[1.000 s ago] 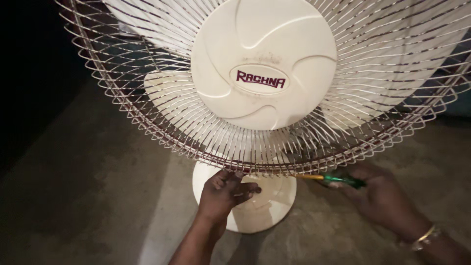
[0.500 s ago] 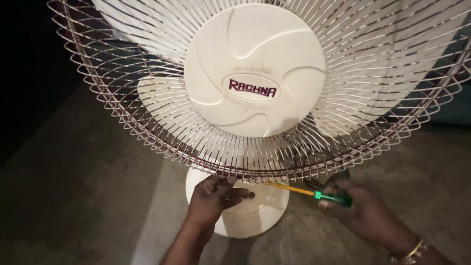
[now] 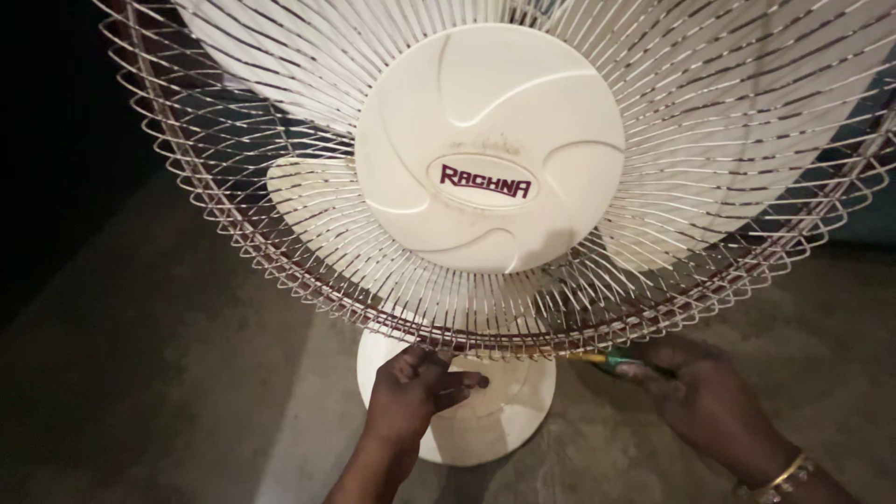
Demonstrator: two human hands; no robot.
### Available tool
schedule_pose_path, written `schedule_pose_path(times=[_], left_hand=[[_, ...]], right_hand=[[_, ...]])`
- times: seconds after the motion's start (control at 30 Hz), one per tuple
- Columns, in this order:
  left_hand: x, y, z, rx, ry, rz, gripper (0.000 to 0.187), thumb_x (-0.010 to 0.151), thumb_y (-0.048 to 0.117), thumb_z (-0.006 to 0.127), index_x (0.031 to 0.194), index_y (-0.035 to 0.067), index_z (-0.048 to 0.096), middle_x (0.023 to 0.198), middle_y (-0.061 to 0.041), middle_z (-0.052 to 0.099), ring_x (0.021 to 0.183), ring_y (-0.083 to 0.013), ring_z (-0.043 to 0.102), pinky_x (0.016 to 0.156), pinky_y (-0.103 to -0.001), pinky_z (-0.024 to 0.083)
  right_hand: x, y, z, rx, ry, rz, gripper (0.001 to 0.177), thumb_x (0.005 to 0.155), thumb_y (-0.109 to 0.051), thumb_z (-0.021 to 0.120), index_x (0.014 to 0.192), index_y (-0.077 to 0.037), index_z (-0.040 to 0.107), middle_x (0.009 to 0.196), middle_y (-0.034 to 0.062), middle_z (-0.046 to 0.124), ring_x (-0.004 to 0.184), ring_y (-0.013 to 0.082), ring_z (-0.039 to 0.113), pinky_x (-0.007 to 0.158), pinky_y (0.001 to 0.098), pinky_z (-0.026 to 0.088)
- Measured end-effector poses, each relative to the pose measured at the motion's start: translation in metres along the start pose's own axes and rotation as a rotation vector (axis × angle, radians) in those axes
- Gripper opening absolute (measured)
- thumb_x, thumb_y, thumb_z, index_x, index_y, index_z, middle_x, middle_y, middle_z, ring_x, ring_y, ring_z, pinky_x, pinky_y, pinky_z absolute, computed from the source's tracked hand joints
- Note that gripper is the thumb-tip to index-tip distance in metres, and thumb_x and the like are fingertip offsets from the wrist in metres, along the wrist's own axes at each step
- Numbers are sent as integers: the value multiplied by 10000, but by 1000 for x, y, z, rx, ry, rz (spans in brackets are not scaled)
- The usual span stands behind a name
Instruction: The person reassembles a white table fan by attaching the front grille and securing it with a screwdriver. They then handle the power cord and plug, preparing the fan for use.
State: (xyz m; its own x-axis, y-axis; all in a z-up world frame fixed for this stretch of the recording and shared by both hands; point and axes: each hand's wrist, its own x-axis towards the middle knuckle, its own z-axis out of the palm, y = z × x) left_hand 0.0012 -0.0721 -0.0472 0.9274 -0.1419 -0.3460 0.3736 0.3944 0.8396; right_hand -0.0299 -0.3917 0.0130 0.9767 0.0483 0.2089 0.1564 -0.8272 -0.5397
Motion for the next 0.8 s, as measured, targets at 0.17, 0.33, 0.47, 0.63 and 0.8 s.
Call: schedule_pose_path(times=[0.17, 0.33, 0.47, 0.63, 0.8], left_hand=[[2, 0, -4, 48, 0, -5, 189, 982, 161, 549, 1044, 14, 649, 948, -111, 764, 869, -258, 816, 763, -349, 585], [4, -2, -5, 23, -35, 21, 173, 988, 179, 563, 1019, 24, 632, 896, -174, 769, 857, -277, 803, 772, -346, 588], [3, -1, -2, 33, -11, -7, 185, 986, 195, 567, 1029, 30, 638, 923, -169, 775, 878, -266, 800, 783, -344, 583], [-3, 4, 0, 36, 8, -13, 199, 988, 214, 572, 1042, 37, 646, 934, -112, 765, 874, -259, 793, 770, -346, 567], [0, 6, 1, 84, 17, -2, 197, 982, 182, 563, 1074, 39, 663, 953, -108, 781, 880, -249, 802, 780, -338, 570]], right_hand=[[0, 12, 1, 118, -141, 47, 227, 846, -161, 755, 1056, -80, 775, 986, 53, 812, 843, 177, 723, 766, 332, 594], [4, 8, -3, -27, -85, 179, 259, 765, -210, 875, 1017, -164, 840, 886, 78, 808, 796, 203, 704, 742, 350, 587], [1, 7, 1, -21, 122, -209, 274, 745, -175, 800, 1011, -105, 797, 927, 105, 764, 825, 227, 717, 734, 353, 557], [-1, 5, 6, -45, -46, 58, 239, 850, -221, 772, 1064, -116, 777, 888, 68, 792, 762, 195, 711, 676, 351, 586], [4, 0, -1, -11, -250, 254, 275, 855, -242, 830, 1079, -95, 771, 870, 89, 776, 772, 207, 718, 730, 346, 585]])
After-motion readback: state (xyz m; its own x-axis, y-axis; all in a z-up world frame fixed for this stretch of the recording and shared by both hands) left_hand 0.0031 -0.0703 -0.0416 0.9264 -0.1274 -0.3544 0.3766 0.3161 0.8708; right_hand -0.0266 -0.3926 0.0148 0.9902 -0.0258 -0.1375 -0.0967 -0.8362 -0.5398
